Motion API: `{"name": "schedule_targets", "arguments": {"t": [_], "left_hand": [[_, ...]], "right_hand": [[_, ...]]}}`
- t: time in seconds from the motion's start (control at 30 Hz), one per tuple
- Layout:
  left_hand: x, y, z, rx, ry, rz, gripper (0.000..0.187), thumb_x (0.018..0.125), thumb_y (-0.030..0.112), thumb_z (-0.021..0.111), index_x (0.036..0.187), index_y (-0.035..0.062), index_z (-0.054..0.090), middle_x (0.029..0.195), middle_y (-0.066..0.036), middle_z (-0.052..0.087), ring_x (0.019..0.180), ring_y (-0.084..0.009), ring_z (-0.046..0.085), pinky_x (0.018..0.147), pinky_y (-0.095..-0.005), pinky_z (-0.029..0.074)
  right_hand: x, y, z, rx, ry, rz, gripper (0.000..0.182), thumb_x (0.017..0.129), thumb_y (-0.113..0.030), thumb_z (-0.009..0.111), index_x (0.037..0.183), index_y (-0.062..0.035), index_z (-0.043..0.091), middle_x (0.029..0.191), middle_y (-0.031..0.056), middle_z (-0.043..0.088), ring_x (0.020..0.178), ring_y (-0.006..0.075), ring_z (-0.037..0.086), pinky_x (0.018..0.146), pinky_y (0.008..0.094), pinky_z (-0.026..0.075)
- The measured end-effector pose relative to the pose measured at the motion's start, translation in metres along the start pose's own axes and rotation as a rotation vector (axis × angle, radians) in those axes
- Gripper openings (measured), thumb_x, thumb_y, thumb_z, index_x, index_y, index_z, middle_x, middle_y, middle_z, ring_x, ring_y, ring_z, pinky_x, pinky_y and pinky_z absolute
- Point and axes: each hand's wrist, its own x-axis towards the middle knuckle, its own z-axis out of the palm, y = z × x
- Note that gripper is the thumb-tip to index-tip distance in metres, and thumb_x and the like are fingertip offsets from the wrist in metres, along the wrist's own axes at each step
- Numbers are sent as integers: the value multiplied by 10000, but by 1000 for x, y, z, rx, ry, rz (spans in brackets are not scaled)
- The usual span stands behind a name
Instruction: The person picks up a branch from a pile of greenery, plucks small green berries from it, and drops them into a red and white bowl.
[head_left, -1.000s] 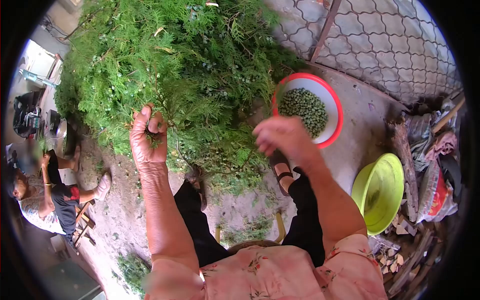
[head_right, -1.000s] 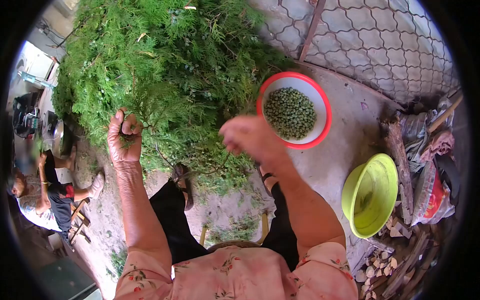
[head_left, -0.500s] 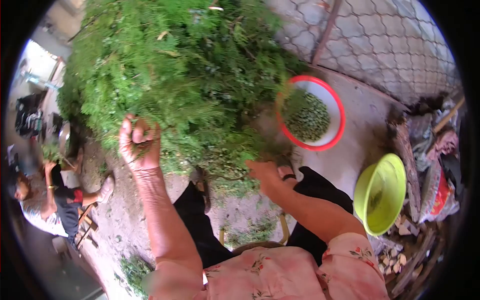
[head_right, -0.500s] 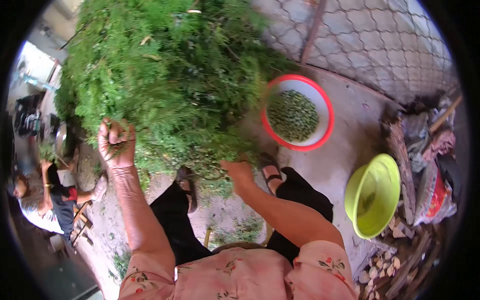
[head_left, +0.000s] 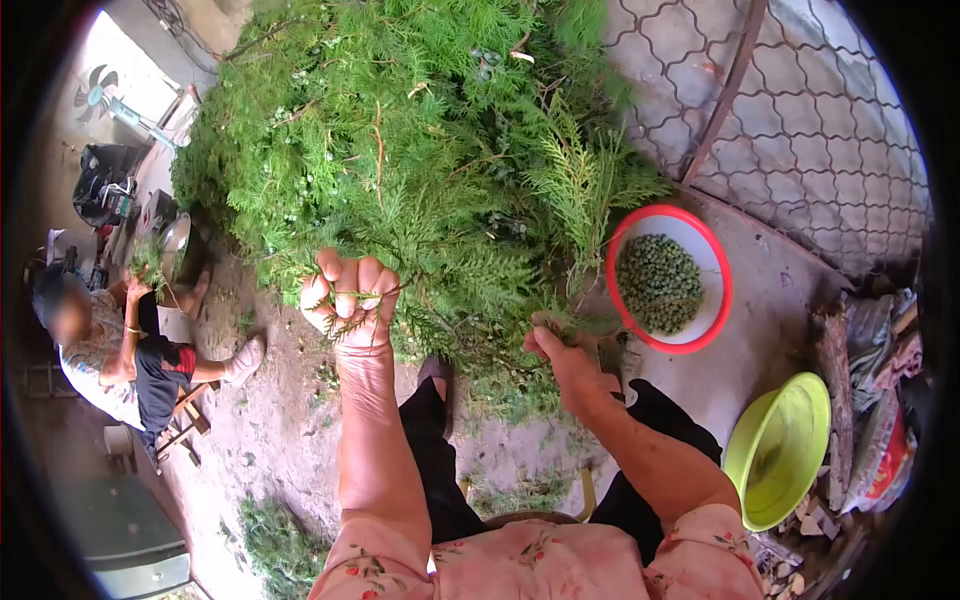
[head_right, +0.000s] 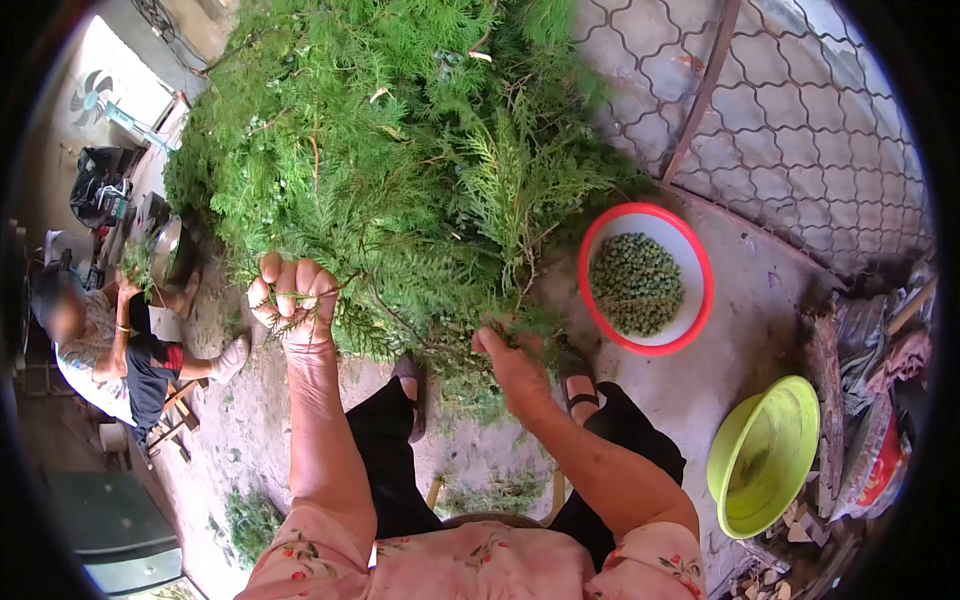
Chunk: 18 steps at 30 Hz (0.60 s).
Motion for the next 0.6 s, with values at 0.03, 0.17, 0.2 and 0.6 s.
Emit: {"name": "schedule_targets", "arguments": {"t": [0.03, 0.17, 0.2, 0.6], "left_hand": [[-1, -1, -1, -2, -6, 1, 139, 789, 187, 493, 798, 58, 543, 409, 28, 375, 468, -110, 282, 513, -273, 271], [-1, -8, 2, -5, -51, -38, 133, 769, 195, 491, 760, 67, 526, 423, 24, 383, 456, -105, 272, 498, -271, 264], [0, -10, 4, -18, -55, -45, 129, 759, 193, 492, 751, 68, 523, 424, 22, 385, 450, -105, 267, 487, -273, 257], [-7, -46, 50, 398, 224, -246, 134, 598, 174, 603, 626, 57, 545, 471, -8, 434, 431, -130, 322, 461, -286, 266]], "right_hand": [[-6, -13, 2, 81, -33, -46, 198, 839, -180, 597, 1002, -68, 595, 880, 43, 631, 801, 133, 573, 774, 291, 421], [-7, -26, 1, -131, -16, -163, 147, 839, -193, 593, 925, -74, 599, 819, 23, 626, 764, 119, 564, 771, 291, 409], [-7, -28, 0, -130, -12, -168, 147, 839, -193, 593, 925, -74, 599, 819, 23, 626, 764, 119, 564, 771, 291, 409], [-39, -47, -27, 173, -10, -230, 282, 833, -203, 611, 1017, 0, 547, 784, 47, 606, 686, 117, 573, 628, 245, 446]]}}
